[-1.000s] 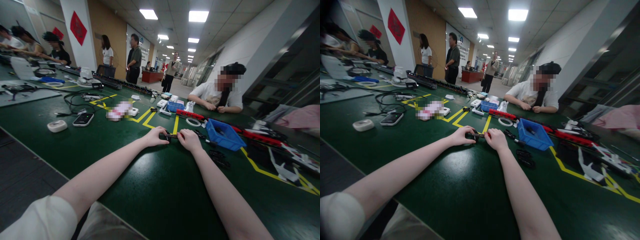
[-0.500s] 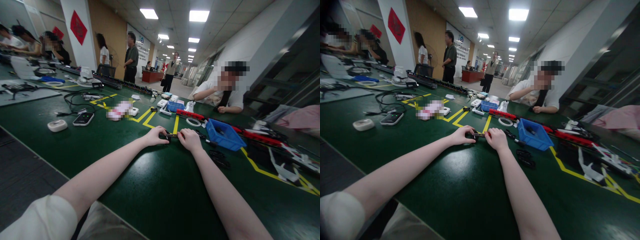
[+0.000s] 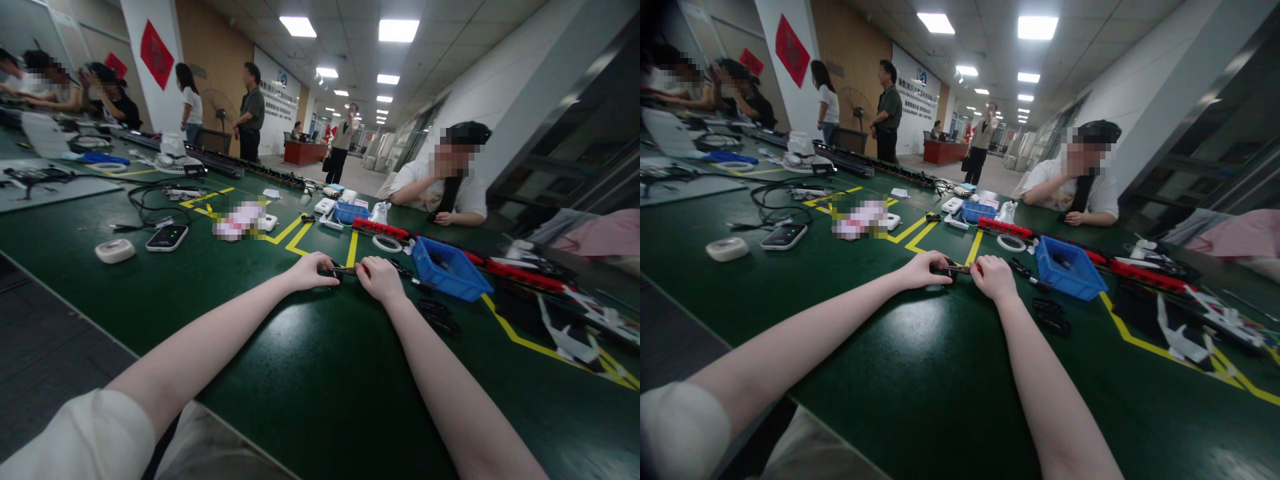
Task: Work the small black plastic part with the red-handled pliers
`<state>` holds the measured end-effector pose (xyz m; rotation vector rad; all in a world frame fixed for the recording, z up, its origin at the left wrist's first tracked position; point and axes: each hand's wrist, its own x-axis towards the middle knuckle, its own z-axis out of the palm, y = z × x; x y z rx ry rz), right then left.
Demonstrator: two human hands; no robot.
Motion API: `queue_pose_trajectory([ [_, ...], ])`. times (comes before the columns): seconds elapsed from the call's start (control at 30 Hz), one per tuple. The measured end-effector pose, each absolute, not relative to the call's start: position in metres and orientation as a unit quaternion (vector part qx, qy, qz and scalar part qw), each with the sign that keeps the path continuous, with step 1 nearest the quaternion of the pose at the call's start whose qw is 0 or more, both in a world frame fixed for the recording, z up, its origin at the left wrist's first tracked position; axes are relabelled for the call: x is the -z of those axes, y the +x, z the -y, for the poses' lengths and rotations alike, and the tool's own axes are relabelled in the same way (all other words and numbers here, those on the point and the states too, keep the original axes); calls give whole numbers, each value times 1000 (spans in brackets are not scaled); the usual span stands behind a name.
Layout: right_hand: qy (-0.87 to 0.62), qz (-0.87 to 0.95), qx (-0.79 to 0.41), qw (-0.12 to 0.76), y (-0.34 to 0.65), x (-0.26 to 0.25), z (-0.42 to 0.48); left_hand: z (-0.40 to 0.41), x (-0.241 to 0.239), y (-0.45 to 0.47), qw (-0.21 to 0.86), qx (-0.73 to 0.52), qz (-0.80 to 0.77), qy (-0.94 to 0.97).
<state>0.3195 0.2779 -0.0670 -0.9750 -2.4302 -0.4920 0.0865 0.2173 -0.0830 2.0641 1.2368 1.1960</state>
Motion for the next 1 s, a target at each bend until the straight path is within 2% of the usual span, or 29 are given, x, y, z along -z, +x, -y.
queue_pose_trajectory([
  [0.53, -371, 889, 149, 222, 317, 63, -277, -220, 84, 86, 182, -452, -416, 768],
  [0.8, -377, 888, 144, 220, 319, 63, -277, -212, 77, 86, 116, -390, -434, 804],
  [1.0, -371, 889, 150, 221, 319, 62, -277, -210, 76, 86, 109, -383, -439, 805],
])
